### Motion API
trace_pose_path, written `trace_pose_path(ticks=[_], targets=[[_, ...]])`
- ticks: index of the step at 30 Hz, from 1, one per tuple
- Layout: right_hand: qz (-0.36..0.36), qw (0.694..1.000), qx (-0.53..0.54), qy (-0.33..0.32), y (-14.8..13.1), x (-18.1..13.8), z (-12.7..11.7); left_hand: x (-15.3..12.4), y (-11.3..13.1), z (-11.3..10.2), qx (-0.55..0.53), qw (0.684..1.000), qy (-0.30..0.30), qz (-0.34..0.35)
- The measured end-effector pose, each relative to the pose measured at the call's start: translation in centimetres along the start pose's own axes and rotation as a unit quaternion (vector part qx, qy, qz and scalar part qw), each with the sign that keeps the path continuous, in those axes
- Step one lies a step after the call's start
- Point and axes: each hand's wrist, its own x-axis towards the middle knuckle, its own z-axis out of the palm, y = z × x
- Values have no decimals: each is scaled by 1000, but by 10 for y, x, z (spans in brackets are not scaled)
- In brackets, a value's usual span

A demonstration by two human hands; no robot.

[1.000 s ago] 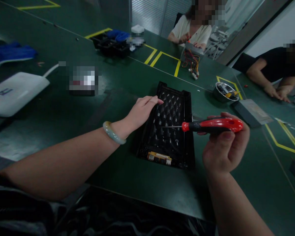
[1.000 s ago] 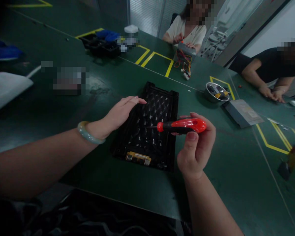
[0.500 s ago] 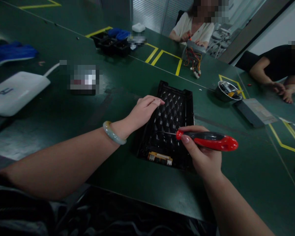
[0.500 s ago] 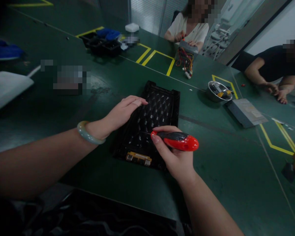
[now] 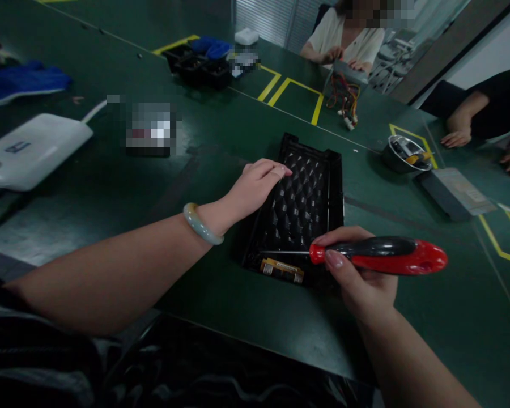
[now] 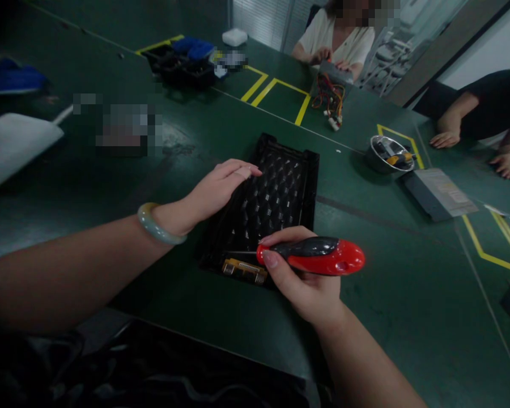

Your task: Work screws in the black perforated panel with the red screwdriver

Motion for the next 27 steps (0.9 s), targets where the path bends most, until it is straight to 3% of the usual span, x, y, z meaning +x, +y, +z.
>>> trace_pose_path(ticks=[3, 7, 11, 15, 20, 27], targets=[[-4, 999, 24, 36, 4, 1, 1, -1, 0, -1, 4, 1000, 5, -2], [-20, 987, 76, 141, 10, 7, 2, -4, 3, -5, 2, 1000, 6, 29], [7, 963, 106, 248, 16, 18, -2, -11, 13, -11, -87, 987, -108, 81], [43, 931, 145, 333, 25, 31, -10, -16, 21, -16, -47, 977, -173, 113], [60, 907, 182, 374, 32, 39, -19, -18, 19, -16, -61, 964, -228, 119], [62, 908, 169, 377, 35, 39, -19, -16, 14, -10, -153, 965, -210, 37]])
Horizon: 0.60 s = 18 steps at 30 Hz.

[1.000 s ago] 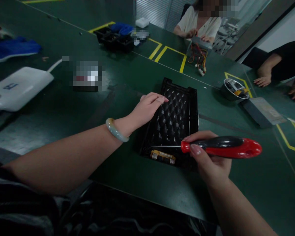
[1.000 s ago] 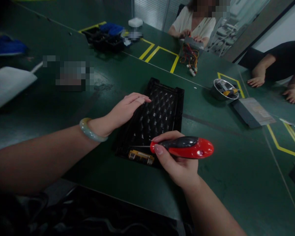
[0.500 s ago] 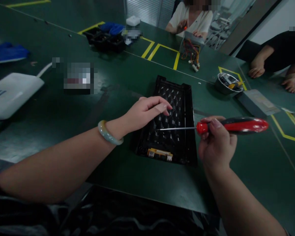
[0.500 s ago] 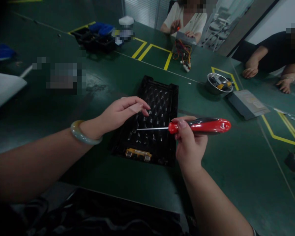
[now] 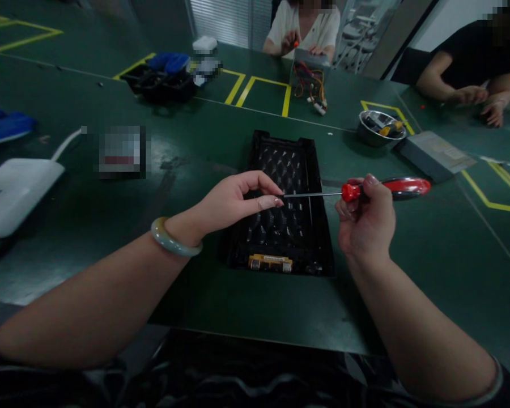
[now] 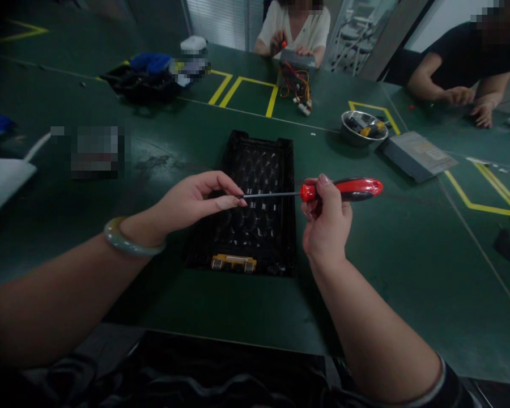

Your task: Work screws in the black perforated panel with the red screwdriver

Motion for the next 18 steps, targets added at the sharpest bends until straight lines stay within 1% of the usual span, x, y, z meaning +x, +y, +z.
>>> trace_pose_path(ticks=[3, 5, 10, 13, 16, 18], targets=[[-11, 1000, -1, 4, 0, 0, 1, 2, 0, -3, -1, 1000, 4, -12], [-19, 1000, 0, 6, 0, 0, 1, 2, 2, -7, 28, 999, -1, -16], [-14, 1000, 0, -12, -2, -4, 0, -2, 14, -20, 120, 991, -66, -12], [-31, 998, -19, -55, -4, -13, -1, -5, 21, -27, 146, 981, -126, -26], [-59, 990, -39, -124, -5, -24, -2, -6, 24, -32, 172, 965, -195, -28], [-72, 982, -49, -169, -5, -29, -3, -6, 23, -33, 186, 957, -221, -29]])
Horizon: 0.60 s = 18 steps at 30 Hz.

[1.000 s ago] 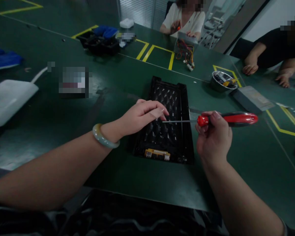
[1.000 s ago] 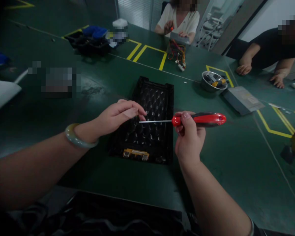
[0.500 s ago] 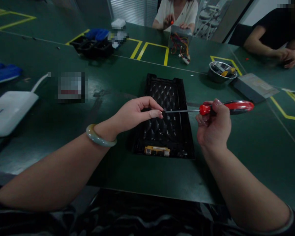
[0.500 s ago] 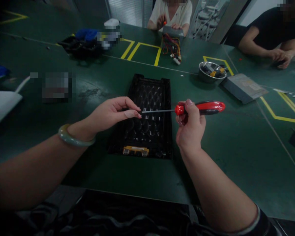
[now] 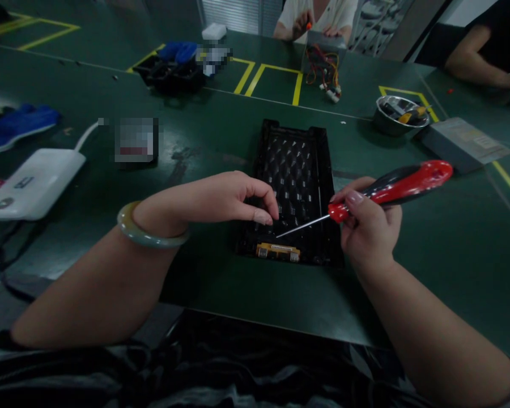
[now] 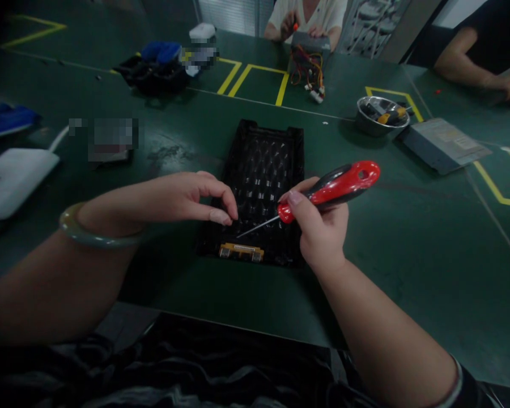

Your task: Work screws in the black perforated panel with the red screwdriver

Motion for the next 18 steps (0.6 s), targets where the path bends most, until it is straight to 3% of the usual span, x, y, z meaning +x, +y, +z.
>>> trace_pose_path(ticks=[5, 13, 18], targets=[[-4, 996, -1, -90, -1, -5, 0, -1, -1, 3, 70, 997, 6, 18], [20, 995, -2, -102, 0, -5, -2, -9, 17, 8, 165, 983, -70, -40], [17, 993, 13, -113, -1, -4, -1, -9, 17, 16, 202, 976, -56, -61]])
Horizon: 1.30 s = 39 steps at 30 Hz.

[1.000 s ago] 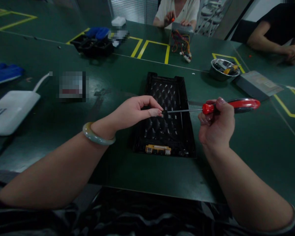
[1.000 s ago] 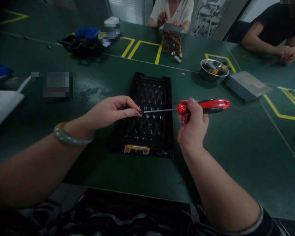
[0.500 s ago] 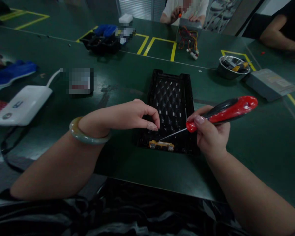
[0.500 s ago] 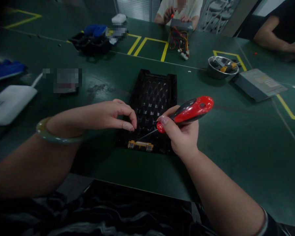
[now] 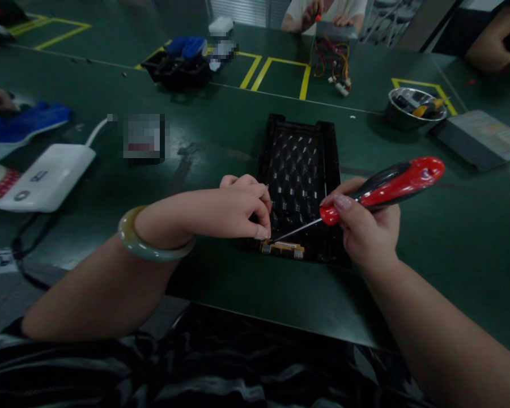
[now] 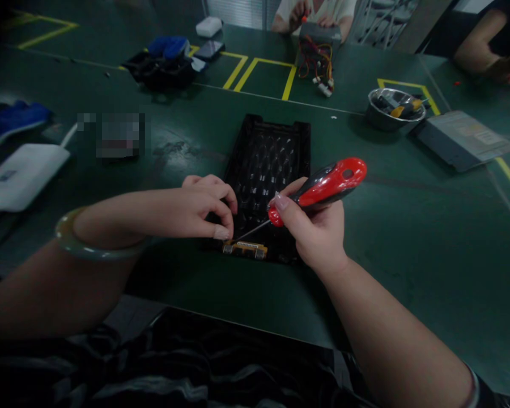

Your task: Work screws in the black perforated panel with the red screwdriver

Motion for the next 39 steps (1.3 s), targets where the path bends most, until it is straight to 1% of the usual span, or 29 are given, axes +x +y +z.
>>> trace_pose_path(ticks=[7, 14, 22, 28, 33, 36, 39], targets=[[-6, 1000, -12, -4, 3, 0, 0, 1, -3, 4, 11, 1000, 10, -4], [-12, 1000, -29, 3, 3, 1, 0, 2, -1, 5, 18, 1000, 3, -12], [-21, 999, -40, -7, 1, 0, -1, 2, -2, -3, 9, 999, -39, -5], [-33, 999, -39, -5, 2, 1, 1, 2, -3, 2, 14, 1000, -16, -12], [-26, 999, -34, 3, 2, 0, 1, 3, -1, 3, 7, 1000, -8, -17], [-18, 999, -25, 9, 0, 0, 1, 2, -4, 2, 10, 1000, -7, 1], [-32, 998, -24, 47, -2, 0, 2, 2, -9, 2, 7, 1000, -2, 28]])
